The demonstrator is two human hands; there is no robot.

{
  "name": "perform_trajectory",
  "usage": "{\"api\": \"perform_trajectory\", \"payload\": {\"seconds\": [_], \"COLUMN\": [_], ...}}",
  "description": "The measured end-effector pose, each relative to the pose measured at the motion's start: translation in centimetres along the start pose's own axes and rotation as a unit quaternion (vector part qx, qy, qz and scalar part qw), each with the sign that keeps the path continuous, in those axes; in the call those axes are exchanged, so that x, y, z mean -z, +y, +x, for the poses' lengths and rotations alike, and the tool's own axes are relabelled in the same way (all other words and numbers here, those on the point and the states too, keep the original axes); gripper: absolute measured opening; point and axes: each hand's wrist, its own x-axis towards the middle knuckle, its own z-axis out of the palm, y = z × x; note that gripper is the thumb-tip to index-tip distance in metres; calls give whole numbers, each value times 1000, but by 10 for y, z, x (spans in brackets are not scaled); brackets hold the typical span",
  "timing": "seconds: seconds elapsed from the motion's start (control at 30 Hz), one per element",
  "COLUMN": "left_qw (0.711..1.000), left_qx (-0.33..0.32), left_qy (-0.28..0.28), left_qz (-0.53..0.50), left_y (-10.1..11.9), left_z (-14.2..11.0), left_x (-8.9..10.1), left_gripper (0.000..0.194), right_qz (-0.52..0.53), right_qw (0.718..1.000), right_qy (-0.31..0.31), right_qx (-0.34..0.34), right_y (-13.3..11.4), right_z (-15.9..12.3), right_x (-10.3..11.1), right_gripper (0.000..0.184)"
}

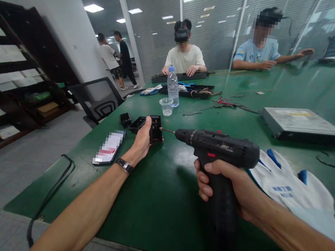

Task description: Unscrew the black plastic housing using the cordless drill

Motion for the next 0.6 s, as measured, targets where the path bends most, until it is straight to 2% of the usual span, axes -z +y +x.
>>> {"api": "perform_trajectory", "payload": {"seconds": [0.23, 0.3, 0.43, 0.6], "left_qw": [998, 997, 998, 994], "left_qx": [-7, -9, 20, 29], "left_qy": [68, 72, 24, -22], "left_qz": [-9, -15, -53, -100], "left_y": [9, 10, 12, 12], "left_z": [3, 0, -7, -8], "left_x": [12, 13, 9, 5], "left_gripper": [63, 63, 64, 65], "right_qz": [-10, -5, 3, -6], "right_qw": [999, 998, 996, 996], "right_qy": [42, 58, 81, 75], "right_qx": [-8, -21, -39, -41], "right_y": [-7, -9, -9, -10], "right_z": [1, 3, 7, 8], "right_x": [4, 6, 8, 6], "right_gripper": [14, 12, 12, 14]}}
